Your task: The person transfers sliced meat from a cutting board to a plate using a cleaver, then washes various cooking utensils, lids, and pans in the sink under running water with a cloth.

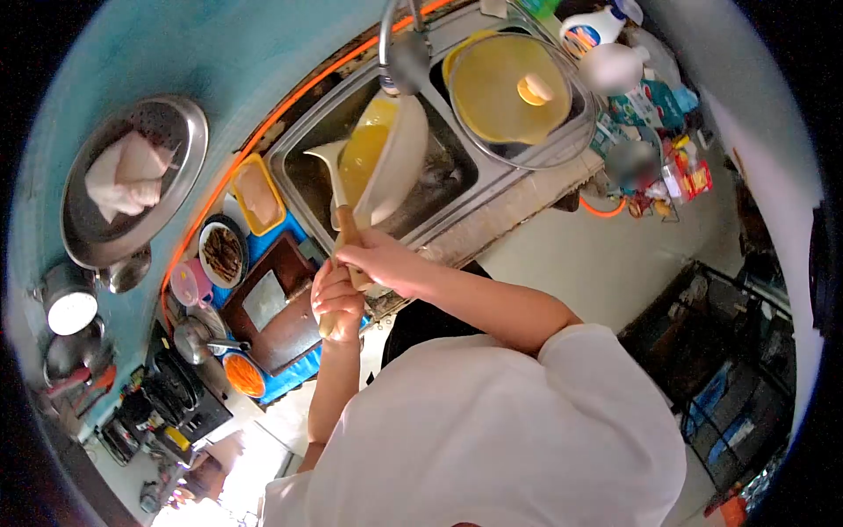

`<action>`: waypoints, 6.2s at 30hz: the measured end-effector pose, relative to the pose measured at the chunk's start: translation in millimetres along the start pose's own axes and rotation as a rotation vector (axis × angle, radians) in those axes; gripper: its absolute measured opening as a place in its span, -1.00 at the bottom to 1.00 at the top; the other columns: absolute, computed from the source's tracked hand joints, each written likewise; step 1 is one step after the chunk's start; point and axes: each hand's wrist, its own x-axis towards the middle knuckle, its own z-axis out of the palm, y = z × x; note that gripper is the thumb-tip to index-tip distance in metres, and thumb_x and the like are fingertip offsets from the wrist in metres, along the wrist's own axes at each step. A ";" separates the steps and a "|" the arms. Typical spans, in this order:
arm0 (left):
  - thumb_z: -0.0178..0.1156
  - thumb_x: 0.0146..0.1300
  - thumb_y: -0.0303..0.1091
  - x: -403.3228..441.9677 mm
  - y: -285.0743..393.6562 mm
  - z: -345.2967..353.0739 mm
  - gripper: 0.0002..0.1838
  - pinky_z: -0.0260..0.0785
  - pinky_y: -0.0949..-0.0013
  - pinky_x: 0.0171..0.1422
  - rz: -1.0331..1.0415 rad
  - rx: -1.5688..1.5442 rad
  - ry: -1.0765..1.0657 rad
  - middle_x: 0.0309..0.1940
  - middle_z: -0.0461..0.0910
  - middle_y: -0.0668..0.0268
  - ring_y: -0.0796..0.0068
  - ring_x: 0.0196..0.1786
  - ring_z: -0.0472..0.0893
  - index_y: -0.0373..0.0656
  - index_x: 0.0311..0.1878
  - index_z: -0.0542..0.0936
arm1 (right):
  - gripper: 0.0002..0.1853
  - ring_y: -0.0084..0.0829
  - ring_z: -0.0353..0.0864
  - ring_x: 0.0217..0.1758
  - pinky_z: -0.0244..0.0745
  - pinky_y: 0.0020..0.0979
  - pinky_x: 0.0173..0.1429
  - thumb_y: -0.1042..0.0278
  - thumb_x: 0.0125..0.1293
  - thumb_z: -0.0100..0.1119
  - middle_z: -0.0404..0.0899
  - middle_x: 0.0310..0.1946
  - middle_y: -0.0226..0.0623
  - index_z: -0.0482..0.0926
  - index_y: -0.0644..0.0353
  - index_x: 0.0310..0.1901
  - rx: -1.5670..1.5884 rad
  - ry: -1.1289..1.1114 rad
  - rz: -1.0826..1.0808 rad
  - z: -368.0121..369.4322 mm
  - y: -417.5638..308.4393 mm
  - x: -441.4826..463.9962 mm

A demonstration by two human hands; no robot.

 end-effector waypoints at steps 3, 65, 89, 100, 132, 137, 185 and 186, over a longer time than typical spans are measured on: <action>-0.24 0.32 -0.35 6.0 -6.0 1.1 -0.75 0.43 0.47 -0.65 0.019 0.028 -0.002 -0.70 0.30 0.29 0.53 -0.71 0.40 -0.38 -0.34 0.30 | -0.82 -0.64 0.29 -0.50 0.19 -0.52 -0.44 0.29 0.20 0.03 0.38 -0.53 -0.47 0.44 0.23 -0.43 0.033 -0.038 0.007 -1.9 6.1 7.2; -0.14 0.27 -0.45 64.0 -64.4 87.1 -0.86 0.21 0.57 -0.57 0.159 0.430 0.724 -0.59 0.23 0.41 0.65 -0.64 0.30 -0.19 -0.43 0.22 | -0.77 -0.61 0.31 -0.68 0.19 -0.53 -0.66 0.27 0.26 0.03 0.36 -0.66 -0.43 0.45 0.31 -0.28 -0.099 0.062 0.216 -182.2 -54.8 -111.8; -0.09 0.27 -0.46 -4.2 -14.6 72.6 -0.86 0.10 0.66 -0.63 -0.090 0.859 0.708 -0.60 0.23 0.48 0.78 -0.64 0.23 -0.16 -0.44 0.27 | -0.76 -0.59 0.36 -0.70 0.24 -0.54 -0.63 0.23 0.29 0.00 0.41 -0.62 -0.44 0.45 0.26 -0.21 -0.241 0.162 0.130 -88.0 -8.1 -95.0; 0.01 0.19 -0.47 -8.8 -62.3 87.8 -0.88 0.09 0.60 -0.71 0.108 1.495 1.149 -0.60 0.30 0.40 0.71 -0.69 0.23 -0.15 -0.41 0.28 | -0.79 -0.58 0.35 -0.70 0.23 -0.54 -0.62 0.22 0.26 0.02 0.40 -0.62 -0.43 0.42 0.22 -0.29 -0.208 -0.003 0.157 -143.9 0.4 -82.6; -0.10 0.32 -0.31 -38.5 69.1 -54.9 -0.71 0.26 0.59 -0.60 0.236 1.160 0.574 -0.50 0.32 0.41 0.70 -0.60 0.31 -0.29 0.02 0.30 | -0.83 -0.64 0.23 -0.70 0.11 -0.61 -0.70 0.28 0.28 0.04 0.35 -0.56 -0.40 0.35 0.17 -0.25 -0.147 -0.148 0.378 -131.9 4.0 -33.5; -0.06 0.32 -0.17 -61.3 74.3 -62.3 -0.66 0.31 0.60 -0.55 0.367 1.571 0.762 -0.46 0.45 0.34 0.64 -0.54 0.42 -0.25 -0.02 0.38 | -0.79 -0.66 0.19 -0.67 0.09 -0.59 -0.63 0.23 0.26 0.09 0.29 -0.59 -0.45 0.34 0.18 -0.33 -0.184 -0.192 0.386 -104.0 23.4 -18.4; 0.06 0.12 -0.33 -25.3 72.7 40.7 -0.66 0.28 0.58 -0.62 0.160 0.956 0.649 -0.50 0.38 0.29 0.63 -0.63 0.35 -0.37 -0.11 0.32 | -0.69 -0.16 0.47 0.05 0.40 -0.31 0.06 0.27 0.09 0.26 0.40 0.06 -0.06 0.55 0.19 -0.13 -1.452 -0.264 0.075 -153.2 -89.0 2.2; 0.07 0.11 -0.35 -30.3 75.7 31.3 -0.67 0.31 0.56 -0.63 0.171 1.027 0.657 -0.51 0.40 0.29 0.61 -0.63 0.36 -0.36 -0.12 0.33 | -0.68 -0.18 0.48 0.04 0.41 -0.34 0.05 0.29 0.07 0.28 0.40 0.05 -0.07 0.55 0.18 -0.13 -1.438 -0.221 0.008 -155.7 -92.3 -5.7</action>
